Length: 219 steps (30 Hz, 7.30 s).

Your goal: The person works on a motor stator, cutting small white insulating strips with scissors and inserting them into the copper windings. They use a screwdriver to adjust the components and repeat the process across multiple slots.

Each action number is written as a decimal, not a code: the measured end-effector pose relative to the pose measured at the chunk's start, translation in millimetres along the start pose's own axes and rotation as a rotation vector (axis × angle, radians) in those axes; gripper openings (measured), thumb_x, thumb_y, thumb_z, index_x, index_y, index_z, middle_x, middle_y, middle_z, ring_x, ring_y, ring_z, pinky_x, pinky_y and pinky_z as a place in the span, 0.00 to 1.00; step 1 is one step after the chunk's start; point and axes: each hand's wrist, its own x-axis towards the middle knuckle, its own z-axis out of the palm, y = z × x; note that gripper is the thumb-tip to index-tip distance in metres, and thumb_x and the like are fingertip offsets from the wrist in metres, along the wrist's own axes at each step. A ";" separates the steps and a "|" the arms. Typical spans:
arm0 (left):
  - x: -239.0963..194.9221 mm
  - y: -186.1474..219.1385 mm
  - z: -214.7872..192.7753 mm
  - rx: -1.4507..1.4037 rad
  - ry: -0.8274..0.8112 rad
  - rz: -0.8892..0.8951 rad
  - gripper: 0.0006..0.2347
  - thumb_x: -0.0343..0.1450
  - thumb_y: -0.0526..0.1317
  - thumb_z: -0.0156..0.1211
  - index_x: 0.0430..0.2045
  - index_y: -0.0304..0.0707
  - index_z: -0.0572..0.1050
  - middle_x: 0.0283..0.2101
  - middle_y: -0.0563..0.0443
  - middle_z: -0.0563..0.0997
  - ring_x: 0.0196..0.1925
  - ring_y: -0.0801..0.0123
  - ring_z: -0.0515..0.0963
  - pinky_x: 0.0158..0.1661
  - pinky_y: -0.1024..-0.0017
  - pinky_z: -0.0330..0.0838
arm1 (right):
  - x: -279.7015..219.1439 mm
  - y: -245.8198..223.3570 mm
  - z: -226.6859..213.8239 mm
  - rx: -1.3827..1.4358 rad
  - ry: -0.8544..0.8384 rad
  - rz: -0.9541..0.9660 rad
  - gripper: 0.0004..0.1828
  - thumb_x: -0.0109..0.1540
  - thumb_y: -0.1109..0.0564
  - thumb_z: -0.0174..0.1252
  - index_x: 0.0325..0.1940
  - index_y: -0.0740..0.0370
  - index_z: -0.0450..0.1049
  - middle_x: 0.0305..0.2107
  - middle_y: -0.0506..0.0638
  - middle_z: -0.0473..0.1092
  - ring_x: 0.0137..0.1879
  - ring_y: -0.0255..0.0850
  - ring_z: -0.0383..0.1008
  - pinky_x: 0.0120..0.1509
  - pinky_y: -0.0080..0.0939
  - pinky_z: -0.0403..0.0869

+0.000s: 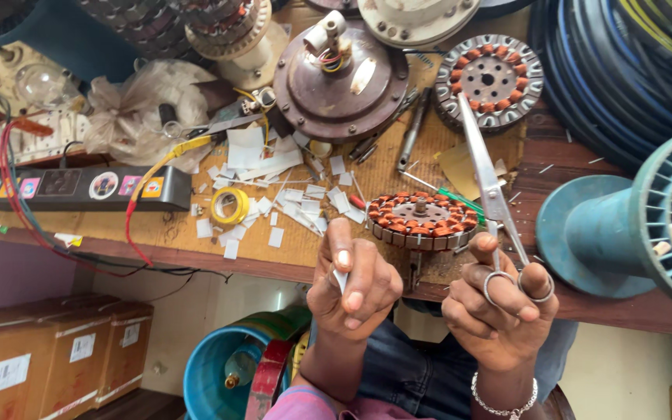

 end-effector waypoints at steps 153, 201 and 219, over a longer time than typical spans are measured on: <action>-13.9 1.5 15.0 0.690 0.141 -0.363 0.07 0.83 0.38 0.51 0.45 0.35 0.62 0.48 0.38 0.79 0.32 0.72 0.83 0.22 0.84 0.69 | -58.1 22.7 13.5 -1.423 0.365 -0.616 0.48 0.56 0.36 0.74 0.64 0.76 0.67 0.26 0.56 0.73 0.25 0.29 0.67 0.28 0.24 0.59; 19.9 4.0 39.1 1.414 0.089 -0.135 0.02 0.76 0.29 0.64 0.38 0.28 0.81 0.33 0.52 0.85 0.36 0.83 0.83 0.37 0.83 0.76 | -48.6 10.1 32.2 -1.636 0.317 0.390 0.43 0.46 0.51 0.78 0.65 0.62 0.75 0.27 0.42 0.73 0.33 0.27 0.71 0.36 0.30 0.72; 25.4 8.5 40.6 1.430 0.068 -0.163 0.02 0.76 0.30 0.64 0.38 0.29 0.80 0.32 0.52 0.85 0.34 0.82 0.83 0.36 0.83 0.76 | -51.6 18.6 31.5 -1.590 0.381 0.315 0.40 0.47 0.56 0.78 0.63 0.67 0.76 0.23 0.42 0.69 0.30 0.26 0.67 0.33 0.29 0.67</action>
